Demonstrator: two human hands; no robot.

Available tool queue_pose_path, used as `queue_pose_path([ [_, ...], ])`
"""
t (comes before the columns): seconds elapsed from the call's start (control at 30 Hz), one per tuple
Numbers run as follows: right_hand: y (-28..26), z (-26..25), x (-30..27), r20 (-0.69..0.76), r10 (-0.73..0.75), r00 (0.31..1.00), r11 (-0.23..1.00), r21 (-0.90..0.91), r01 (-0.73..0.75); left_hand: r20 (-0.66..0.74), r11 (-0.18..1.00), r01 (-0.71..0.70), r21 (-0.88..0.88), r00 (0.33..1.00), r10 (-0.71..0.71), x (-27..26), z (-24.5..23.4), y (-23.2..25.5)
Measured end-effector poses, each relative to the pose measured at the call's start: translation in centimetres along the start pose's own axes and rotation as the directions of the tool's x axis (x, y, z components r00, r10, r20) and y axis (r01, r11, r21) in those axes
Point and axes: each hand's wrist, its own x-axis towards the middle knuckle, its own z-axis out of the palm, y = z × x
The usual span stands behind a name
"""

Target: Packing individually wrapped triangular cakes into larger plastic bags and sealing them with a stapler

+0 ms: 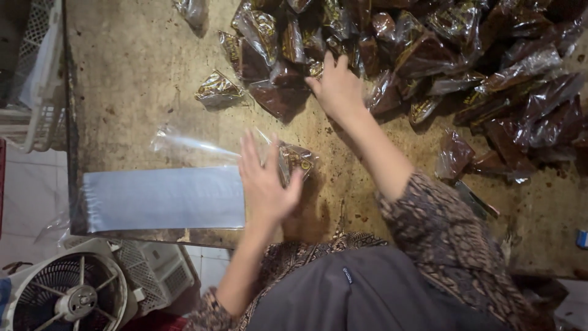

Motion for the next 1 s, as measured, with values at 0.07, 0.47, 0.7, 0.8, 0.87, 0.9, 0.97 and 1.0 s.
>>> queue_pose_path([
  [0.07, 0.2, 2.0, 1.6, -0.121, -0.02, 0.992, 0.999, 0.042, 0.025, -0.163, 0.993, -0.013, -0.117, 0.987, -0.007, 3.8, -1.2, -1.3],
  [0.47, 8.7, -2.2, -9.3, 0.013, -0.05, 0.999, 0.06, 0.998, -0.01, -0.063, 0.996, 0.082, 0.021, 0.995, -0.081, 13.9, 4.9, -4.5],
  [0.7, 3.6, 0.3, -12.2, -0.161, -0.316, 0.935, 0.232, 0.943, 0.24, -0.167, 0.881, -0.323, -0.345, 0.945, 0.282, 6.1, 3.8, 3.2],
  [0.8, 4.0, -1.6, -14.5, -0.073, -0.269, 0.961, 0.374, 0.911, 0.174, -0.276, 0.745, -0.452, -0.49, 0.892, 0.359, 2.9, 3.8, 3.0],
  [0.87, 3.3, -5.3, -17.0, 0.111, -0.184, 0.977, 0.883, 0.456, 0.115, -0.153, 0.938, -0.343, -0.051, 0.931, 0.332, -0.2, 2.6, 2.5],
  [0.9, 4.3, -3.2, -17.5, 0.097, -0.173, 0.98, 0.884, 0.454, 0.111, -0.156, 0.931, -0.36, -0.054, 0.924, 0.348, -1.0, 3.4, 1.9],
  [0.97, 6.3, 1.2, -18.5, 0.049, -0.177, 0.983, 0.892, -0.413, 0.182, -0.012, 0.951, -0.125, 0.283, 0.991, 0.134, -2.6, 5.1, 0.7],
  [1.0, 6.6, 2.4, -19.0, 0.038, -0.165, 0.986, 0.895, -0.415, 0.166, -0.011, 0.95, -0.141, 0.279, 0.989, 0.15, -2.8, 6.2, -0.4],
])
